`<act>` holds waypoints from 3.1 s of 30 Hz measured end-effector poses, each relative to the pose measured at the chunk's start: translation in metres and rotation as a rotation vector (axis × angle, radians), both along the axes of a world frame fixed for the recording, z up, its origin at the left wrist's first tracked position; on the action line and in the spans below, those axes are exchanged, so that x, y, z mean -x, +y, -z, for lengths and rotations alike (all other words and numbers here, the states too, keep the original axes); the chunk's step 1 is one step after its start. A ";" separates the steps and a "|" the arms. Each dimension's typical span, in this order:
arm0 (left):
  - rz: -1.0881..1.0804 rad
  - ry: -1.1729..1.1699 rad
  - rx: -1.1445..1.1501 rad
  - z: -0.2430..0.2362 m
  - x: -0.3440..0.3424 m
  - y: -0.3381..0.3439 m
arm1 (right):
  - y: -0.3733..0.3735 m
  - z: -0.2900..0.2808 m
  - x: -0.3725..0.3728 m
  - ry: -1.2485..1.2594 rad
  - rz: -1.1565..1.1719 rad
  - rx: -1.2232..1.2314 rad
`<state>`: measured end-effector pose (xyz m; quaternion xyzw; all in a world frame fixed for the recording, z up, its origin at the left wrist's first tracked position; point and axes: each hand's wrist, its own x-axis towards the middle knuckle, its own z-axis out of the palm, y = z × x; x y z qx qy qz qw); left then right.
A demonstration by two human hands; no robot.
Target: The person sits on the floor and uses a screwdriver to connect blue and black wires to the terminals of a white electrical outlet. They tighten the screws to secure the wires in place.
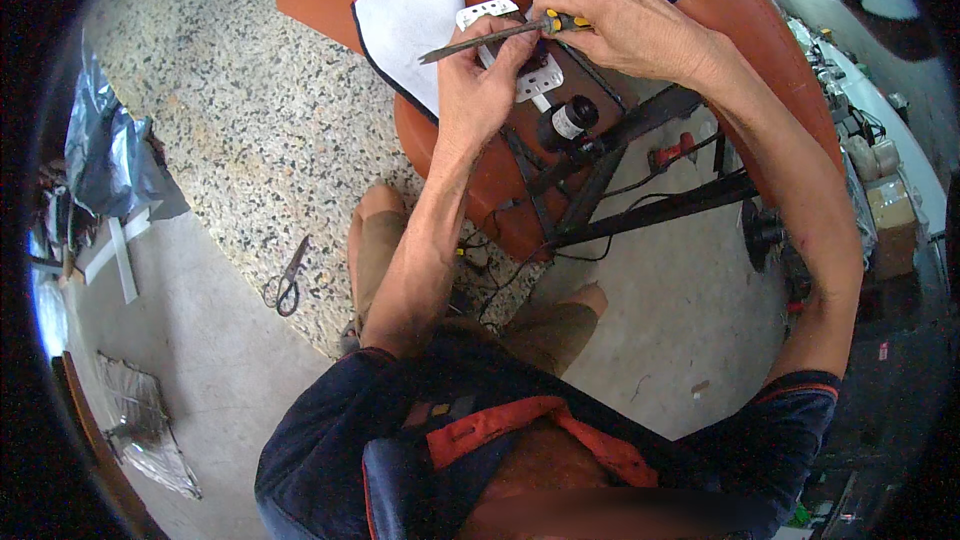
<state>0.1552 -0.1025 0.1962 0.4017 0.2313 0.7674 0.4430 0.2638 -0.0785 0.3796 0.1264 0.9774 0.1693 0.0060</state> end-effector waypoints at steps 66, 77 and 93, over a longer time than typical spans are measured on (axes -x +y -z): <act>0.171 0.059 -0.186 -0.010 -0.005 0.006 | 0.013 0.032 -0.022 0.467 0.340 0.384; 0.054 0.159 -0.179 -0.003 -0.010 0.012 | 0.012 0.031 -0.023 0.364 0.376 0.252; 0.068 0.232 -0.060 -0.004 -0.010 0.017 | 0.015 0.042 -0.021 0.481 0.155 0.159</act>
